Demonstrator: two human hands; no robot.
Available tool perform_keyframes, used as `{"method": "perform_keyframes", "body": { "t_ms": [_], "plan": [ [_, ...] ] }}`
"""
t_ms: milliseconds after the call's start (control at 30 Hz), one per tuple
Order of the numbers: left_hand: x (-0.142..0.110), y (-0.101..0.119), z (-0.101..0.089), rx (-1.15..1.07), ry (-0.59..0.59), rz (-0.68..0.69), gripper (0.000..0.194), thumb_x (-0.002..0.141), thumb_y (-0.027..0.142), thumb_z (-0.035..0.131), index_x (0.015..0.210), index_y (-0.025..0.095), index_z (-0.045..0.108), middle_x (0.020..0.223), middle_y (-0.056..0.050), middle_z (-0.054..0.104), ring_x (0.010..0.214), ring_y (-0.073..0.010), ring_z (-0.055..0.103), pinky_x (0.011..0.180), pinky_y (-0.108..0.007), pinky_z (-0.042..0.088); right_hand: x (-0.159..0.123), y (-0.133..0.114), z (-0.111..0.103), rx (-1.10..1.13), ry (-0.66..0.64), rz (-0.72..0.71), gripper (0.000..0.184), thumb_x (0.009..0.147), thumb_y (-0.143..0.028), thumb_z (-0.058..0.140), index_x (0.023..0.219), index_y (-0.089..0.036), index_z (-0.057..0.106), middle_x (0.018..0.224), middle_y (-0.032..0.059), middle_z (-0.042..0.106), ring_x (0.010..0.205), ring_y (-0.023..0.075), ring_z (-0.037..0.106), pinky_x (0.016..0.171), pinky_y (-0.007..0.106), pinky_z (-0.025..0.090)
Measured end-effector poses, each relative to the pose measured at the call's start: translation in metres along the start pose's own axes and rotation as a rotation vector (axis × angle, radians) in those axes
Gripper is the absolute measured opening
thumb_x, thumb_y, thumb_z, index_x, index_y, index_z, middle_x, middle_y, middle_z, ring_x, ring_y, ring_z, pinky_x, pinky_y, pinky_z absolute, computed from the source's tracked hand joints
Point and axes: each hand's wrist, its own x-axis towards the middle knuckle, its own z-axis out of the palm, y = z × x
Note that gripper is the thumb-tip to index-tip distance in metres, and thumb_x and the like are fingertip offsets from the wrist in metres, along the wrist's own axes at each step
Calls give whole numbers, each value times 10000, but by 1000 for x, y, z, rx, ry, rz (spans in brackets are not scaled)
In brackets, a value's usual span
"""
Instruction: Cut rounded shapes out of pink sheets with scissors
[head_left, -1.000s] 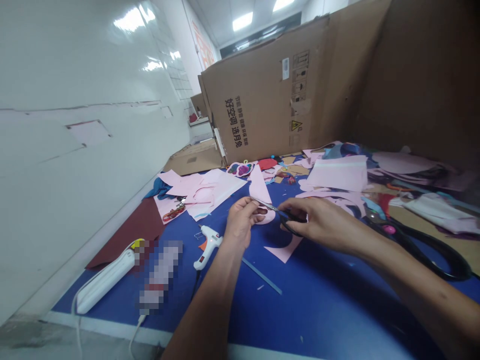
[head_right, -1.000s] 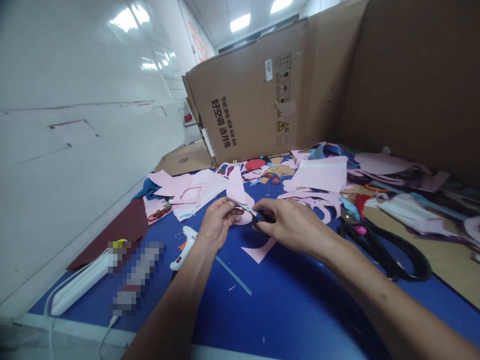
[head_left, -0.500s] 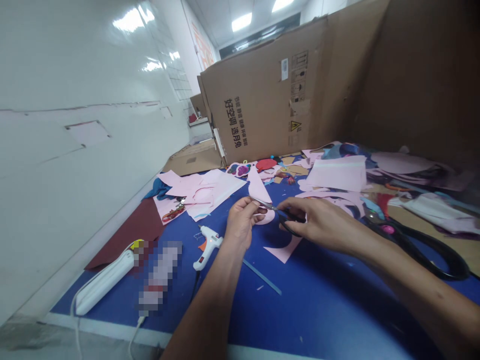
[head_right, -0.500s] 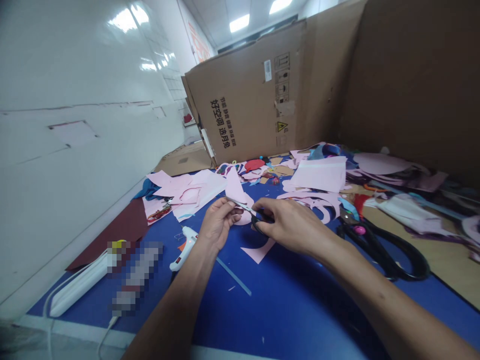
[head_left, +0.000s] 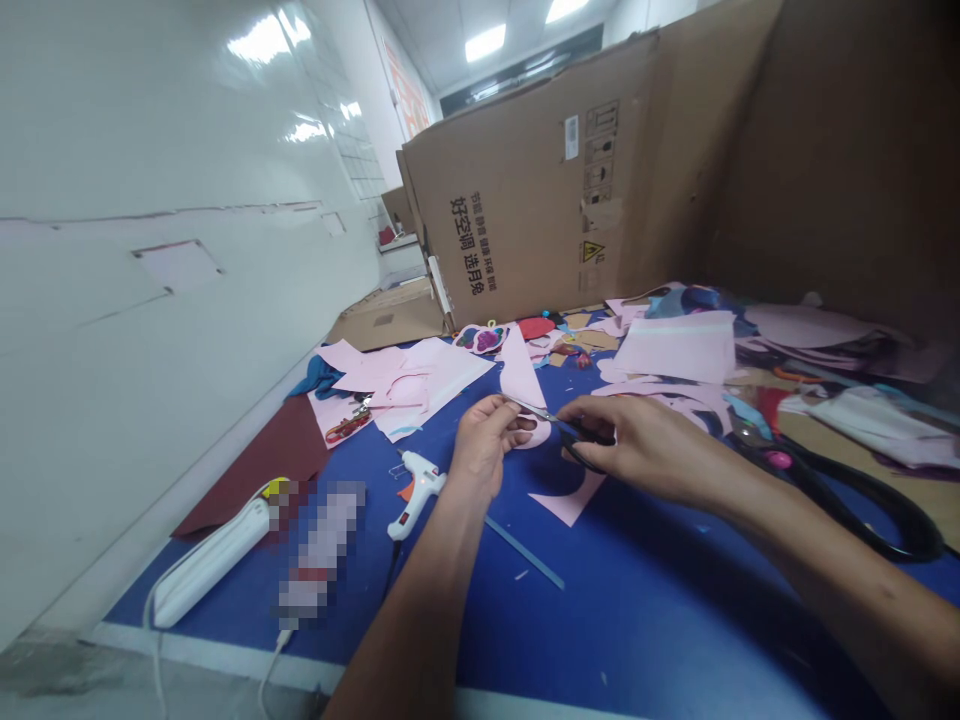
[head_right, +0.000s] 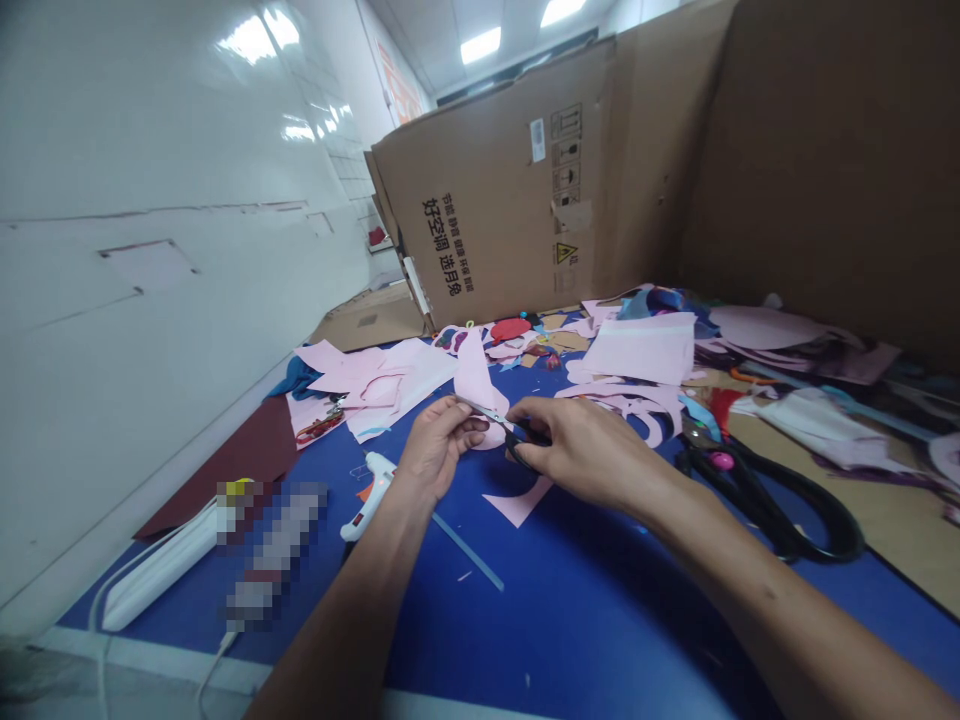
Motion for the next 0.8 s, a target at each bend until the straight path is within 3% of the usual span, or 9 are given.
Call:
{"method": "perform_keyframes", "body": {
  "t_ms": [800],
  "plan": [
    [0, -2, 2, 9, 18, 15, 278, 668, 342, 872, 768, 154, 694, 735, -46, 705, 683, -127, 666, 623, -214, 504, 0, -2, 0, 32, -5, 9, 277, 883, -331, 685, 1152, -300, 747, 923, 14, 769, 795, 223, 676, 678, 314, 443]
  ]
}}
